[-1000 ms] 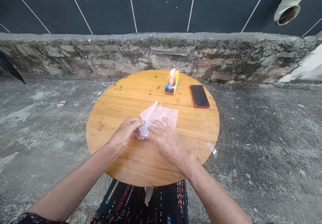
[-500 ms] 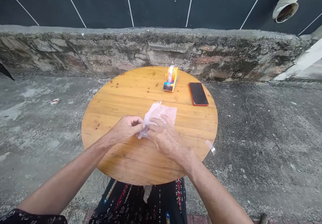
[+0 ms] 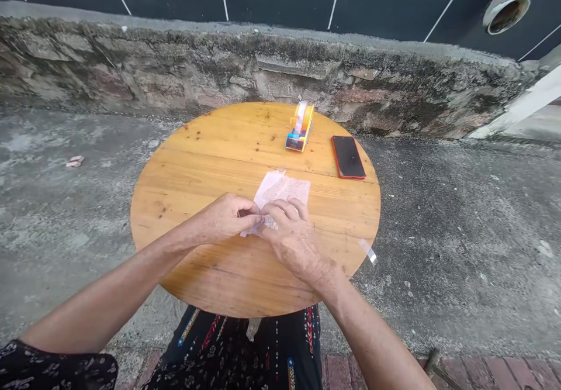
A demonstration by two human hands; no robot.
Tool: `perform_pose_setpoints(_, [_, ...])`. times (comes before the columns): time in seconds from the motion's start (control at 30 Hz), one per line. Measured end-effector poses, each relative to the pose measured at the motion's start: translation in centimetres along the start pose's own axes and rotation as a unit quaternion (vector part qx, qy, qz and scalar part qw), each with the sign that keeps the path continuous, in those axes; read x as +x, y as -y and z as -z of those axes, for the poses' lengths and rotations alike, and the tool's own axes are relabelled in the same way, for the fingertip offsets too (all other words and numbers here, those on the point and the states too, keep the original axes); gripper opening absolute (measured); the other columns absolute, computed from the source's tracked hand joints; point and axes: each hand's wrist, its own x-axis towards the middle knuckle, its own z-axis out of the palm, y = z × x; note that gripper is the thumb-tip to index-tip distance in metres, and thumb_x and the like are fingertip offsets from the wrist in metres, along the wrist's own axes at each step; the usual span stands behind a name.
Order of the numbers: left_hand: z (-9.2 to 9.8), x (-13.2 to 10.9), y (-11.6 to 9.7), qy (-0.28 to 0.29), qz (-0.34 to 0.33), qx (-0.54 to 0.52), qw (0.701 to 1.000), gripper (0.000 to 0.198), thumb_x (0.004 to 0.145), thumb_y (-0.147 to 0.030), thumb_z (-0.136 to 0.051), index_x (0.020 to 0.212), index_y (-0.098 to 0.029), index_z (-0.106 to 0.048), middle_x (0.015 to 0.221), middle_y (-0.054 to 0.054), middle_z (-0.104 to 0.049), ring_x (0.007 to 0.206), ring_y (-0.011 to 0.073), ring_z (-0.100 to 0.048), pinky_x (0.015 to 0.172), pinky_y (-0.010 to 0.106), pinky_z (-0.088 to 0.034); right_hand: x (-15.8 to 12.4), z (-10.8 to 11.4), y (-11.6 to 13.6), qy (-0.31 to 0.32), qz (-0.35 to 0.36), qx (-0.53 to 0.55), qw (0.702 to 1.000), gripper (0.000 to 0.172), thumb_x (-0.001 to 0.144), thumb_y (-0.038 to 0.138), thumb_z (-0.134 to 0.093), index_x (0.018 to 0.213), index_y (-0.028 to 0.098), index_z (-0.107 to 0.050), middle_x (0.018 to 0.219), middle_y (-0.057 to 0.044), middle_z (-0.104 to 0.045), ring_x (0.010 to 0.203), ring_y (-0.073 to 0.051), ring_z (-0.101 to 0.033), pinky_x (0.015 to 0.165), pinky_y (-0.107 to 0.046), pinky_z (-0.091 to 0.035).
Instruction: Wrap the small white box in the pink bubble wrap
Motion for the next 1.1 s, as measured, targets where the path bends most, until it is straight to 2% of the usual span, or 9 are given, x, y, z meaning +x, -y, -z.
perform_pose_setpoints(0.13, [0.6, -0.5, 0.2, 0.042, -0.058, 0.005, 0.997, 0.026, 0.074, -0.009, -0.047, 0.079, -0.017, -0.072, 0.070, -0.001, -0.067, 0.063, 0.0109, -0.055, 0.055, 0.021, -0.037, -0.2, 0.1, 0.4, -0.004, -0.022, 0.000, 1.000, 0.025, 0.083, 0.009, -0.058, 0.092, 0.029, -0.069, 0.106, -0.003, -0.063, 0.108, -0.021, -0.051, 0.102, -0.047, -0.032])
perform_pose_setpoints(0.23, [0.8, -1.2, 0.5, 0.046, -0.127, 0.012, 0.991, 0.036, 0.074, -0.003, -0.045, 0.091, -0.019, -0.072, 0.086, 0.001, -0.067, 0.075, 0.0121, -0.058, 0.066, 0.023, -0.043, -0.6, 0.1, 0.7, -0.005, -0.041, 0.000, 0.999, 0.027, 0.080, 0.006, -0.059, 0.091, 0.028, -0.070, 0.103, -0.003, -0.064, 0.106, -0.021, -0.052, 0.101, -0.047, -0.033])
perform_pose_setpoints(0.37, [-0.1, -2.3, 1.6, -0.032, -0.162, 0.066, 0.984, 0.032, 0.081, -0.011, -0.051, 0.104, -0.023, -0.070, 0.096, 0.004, -0.059, 0.086, 0.0163, -0.057, 0.079, 0.031, -0.047, -0.9, 0.0, 0.4, 0.011, -0.059, 0.020, 0.998, 0.027, 0.080, 0.007, -0.060, 0.094, 0.027, -0.071, 0.114, -0.006, -0.063, 0.112, -0.024, -0.051, 0.100, -0.048, -0.034])
perform_pose_setpoints(0.47, [-1.3, -2.9, 2.4, -0.082, -0.179, 0.046, 0.979, 0.031, 0.083, -0.014, -0.053, 0.108, -0.022, -0.068, 0.101, 0.006, -0.053, 0.094, 0.0180, -0.054, 0.084, 0.034, -0.049, -0.9, 0.0, -0.2, 0.036, -0.053, 0.047, 0.997, 0.026, 0.083, 0.010, -0.060, 0.097, 0.029, -0.071, 0.117, -0.004, -0.063, 0.117, -0.024, -0.049, 0.102, -0.049, -0.031])
perform_pose_setpoints(0.6, [-3.0, -3.4, 2.4, -0.134, -0.184, 0.005, 0.974, 0.034, 0.081, -0.013, -0.055, 0.113, -0.020, -0.064, 0.100, 0.006, -0.050, 0.093, 0.0179, -0.053, 0.083, 0.035, -0.051, -0.6, 0.6, -0.9, 0.061, -0.044, 0.057, 0.996, 0.023, 0.084, 0.013, -0.060, 0.096, 0.030, -0.071, 0.119, -0.003, -0.062, 0.123, -0.025, -0.045, 0.104, -0.051, -0.027])
perform_pose_setpoints(0.73, [-4.4, -3.7, 1.8, -0.157, -0.175, 0.028, 0.972, 0.031, 0.081, -0.015, -0.057, 0.111, -0.016, -0.064, 0.095, 0.006, -0.051, 0.088, 0.0180, -0.053, 0.078, 0.034, -0.051, -0.7, 1.3, -1.3, 0.070, -0.043, 0.072, 0.994, 0.025, 0.084, 0.012, -0.059, 0.097, 0.030, -0.071, 0.127, -0.005, -0.056, 0.122, -0.025, -0.045, 0.102, -0.050, -0.031])
perform_pose_setpoints(0.83, [-4.8, -3.7, 1.6, -0.196, -0.179, 0.092, 0.960, 0.027, 0.080, -0.016, -0.059, 0.106, -0.016, -0.065, 0.100, 0.009, -0.052, 0.092, 0.0210, -0.052, 0.078, 0.037, -0.051, -1.1, 1.4, -1.5, 0.058, -0.046, 0.107, 0.992, 0.023, 0.086, 0.015, -0.058, 0.099, 0.029, -0.070, 0.127, -0.005, -0.055, 0.121, -0.025, -0.046, 0.099, -0.048, -0.035])
perform_pose_setpoints(0.93, [-4.9, -3.8, 1.8, -0.230, -0.200, 0.154, 0.940, 0.023, 0.082, -0.015, -0.058, 0.103, -0.017, -0.065, 0.109, 0.011, -0.054, 0.097, 0.0238, -0.051, 0.080, 0.040, -0.050, -1.5, 1.5, -1.7, 0.020, -0.079, 0.141, 0.987, 0.020, 0.086, 0.014, -0.057, 0.099, 0.024, -0.068, 0.122, -0.007, -0.058, 0.115, -0.024, -0.051, 0.094, -0.044, -0.039])
perform_pose_setpoints(1.1, [-5.0, -3.6, 2.3, -0.214, -0.256, 0.190, 0.923, 0.025, 0.084, -0.009, -0.055, 0.108, -0.016, -0.061, 0.116, 0.012, -0.057, 0.108, 0.0258, -0.050, 0.090, 0.044, -0.049, -2.4, 2.1, -2.5, -0.014, -0.142, 0.136, 0.980, 0.020, 0.087, 0.012, -0.054, 0.097, 0.023, -0.068, 0.112, -0.007, -0.063, 0.102, -0.023, -0.057, 0.086, -0.041, -0.042])
